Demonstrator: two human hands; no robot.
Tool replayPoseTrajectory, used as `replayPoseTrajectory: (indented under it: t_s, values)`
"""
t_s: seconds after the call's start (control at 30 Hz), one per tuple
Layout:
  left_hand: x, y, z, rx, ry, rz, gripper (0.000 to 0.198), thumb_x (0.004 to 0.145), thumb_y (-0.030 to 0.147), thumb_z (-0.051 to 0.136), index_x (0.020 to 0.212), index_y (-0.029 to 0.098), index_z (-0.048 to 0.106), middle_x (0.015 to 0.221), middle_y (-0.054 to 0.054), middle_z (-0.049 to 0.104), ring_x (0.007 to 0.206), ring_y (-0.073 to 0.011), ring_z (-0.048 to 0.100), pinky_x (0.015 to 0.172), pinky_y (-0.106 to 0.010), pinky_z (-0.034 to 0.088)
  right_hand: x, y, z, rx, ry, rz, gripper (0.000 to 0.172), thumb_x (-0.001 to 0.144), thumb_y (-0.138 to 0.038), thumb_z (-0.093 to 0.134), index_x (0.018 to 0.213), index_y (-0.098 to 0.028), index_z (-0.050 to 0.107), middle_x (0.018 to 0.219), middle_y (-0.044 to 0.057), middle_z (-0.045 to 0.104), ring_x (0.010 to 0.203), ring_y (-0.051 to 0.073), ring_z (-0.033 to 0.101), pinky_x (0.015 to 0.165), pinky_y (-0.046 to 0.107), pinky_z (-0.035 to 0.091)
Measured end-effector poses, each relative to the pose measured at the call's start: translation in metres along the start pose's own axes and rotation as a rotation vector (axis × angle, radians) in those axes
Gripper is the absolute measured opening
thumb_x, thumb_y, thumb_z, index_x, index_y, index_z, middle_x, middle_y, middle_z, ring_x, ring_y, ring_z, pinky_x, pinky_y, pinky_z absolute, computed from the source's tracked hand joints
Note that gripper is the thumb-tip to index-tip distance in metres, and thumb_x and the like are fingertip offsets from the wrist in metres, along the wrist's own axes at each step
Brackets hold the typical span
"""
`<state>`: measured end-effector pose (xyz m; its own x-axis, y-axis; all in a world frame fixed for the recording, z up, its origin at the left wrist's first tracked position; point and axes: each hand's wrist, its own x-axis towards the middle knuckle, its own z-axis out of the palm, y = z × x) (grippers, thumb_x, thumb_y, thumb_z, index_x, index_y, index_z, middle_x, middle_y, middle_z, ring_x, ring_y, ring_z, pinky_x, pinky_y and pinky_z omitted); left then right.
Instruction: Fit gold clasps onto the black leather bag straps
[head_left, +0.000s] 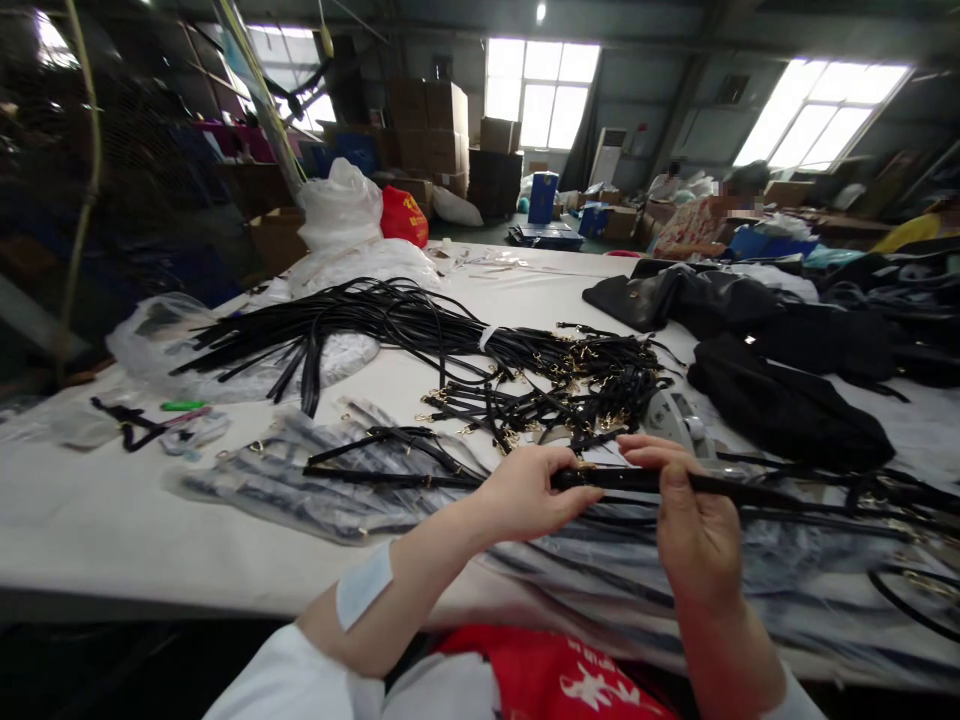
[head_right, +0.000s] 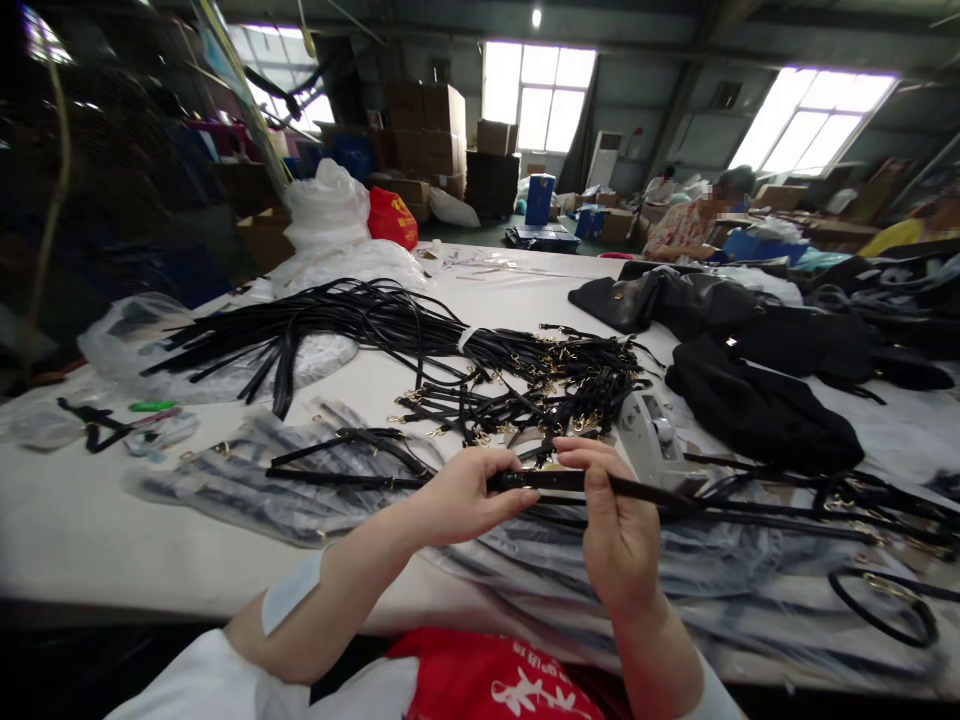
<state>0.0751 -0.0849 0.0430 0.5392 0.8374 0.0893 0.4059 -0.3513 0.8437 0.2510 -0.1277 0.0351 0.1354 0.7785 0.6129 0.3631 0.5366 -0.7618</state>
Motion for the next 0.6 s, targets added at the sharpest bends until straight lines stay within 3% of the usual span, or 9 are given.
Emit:
replayPoseTrajectory:
  t_s: [0.17,0.3,0.47,0.6]
  values:
    - [0.002,-0.002,-0.005,-0.03,-0.035,0.007,0.024,0.084,0.025,0.046,0.079,0.018,0.068,0.067,0.001,0.059,0.065,-0.0144,0.051,0.058,-0.023,0.037,-0.005,0.024,-0.014,0.07,0.027,0.278,0.041,0.098,-0.052,0.043,0.097,-0.02,0.069,0.094,0.009,0.074,0.085,0.024,0.069,0.077,0.036,0.054]
    - [0.005,-0.004,0.0,0.005,-0.008,-0.007,0.026,0.088,0.03,0.045,0.079,0.018,0.067,0.064,0.002,0.056,0.061,-0.0133,0.049,0.055,-0.023,0.035,-0.009,0.029,-0.015,0.203,0.034,0.415,0.038,0.095,-0.053,0.05,0.098,-0.02,0.069,0.086,0.006,0.075,0.067,0.021,0.071,0.065,0.032,0.055]
    - [0.007,-0.005,0.003,0.012,0.039,0.008,0.031,0.091,0.035,0.046,0.077,0.018,0.068,0.061,0.003,0.053,0.058,-0.0118,0.046,0.052,-0.023,0.03,-0.008,0.023,-0.013,0.343,0.093,0.493,0.038,0.094,-0.054,0.053,0.095,-0.02,0.069,0.07,0.004,0.074,0.057,0.02,0.07,0.059,0.032,0.055]
    - [0.006,-0.004,0.005,0.032,0.075,0.022,0.026,0.089,0.033,0.052,0.078,0.018,0.071,0.064,0.002,0.058,0.06,-0.0115,0.047,0.054,-0.022,0.031,-0.008,0.023,-0.013,0.409,0.106,0.511,0.036,0.092,-0.054,0.057,0.094,-0.021,0.07,0.069,0.003,0.073,0.058,0.02,0.07,0.06,0.031,0.056]
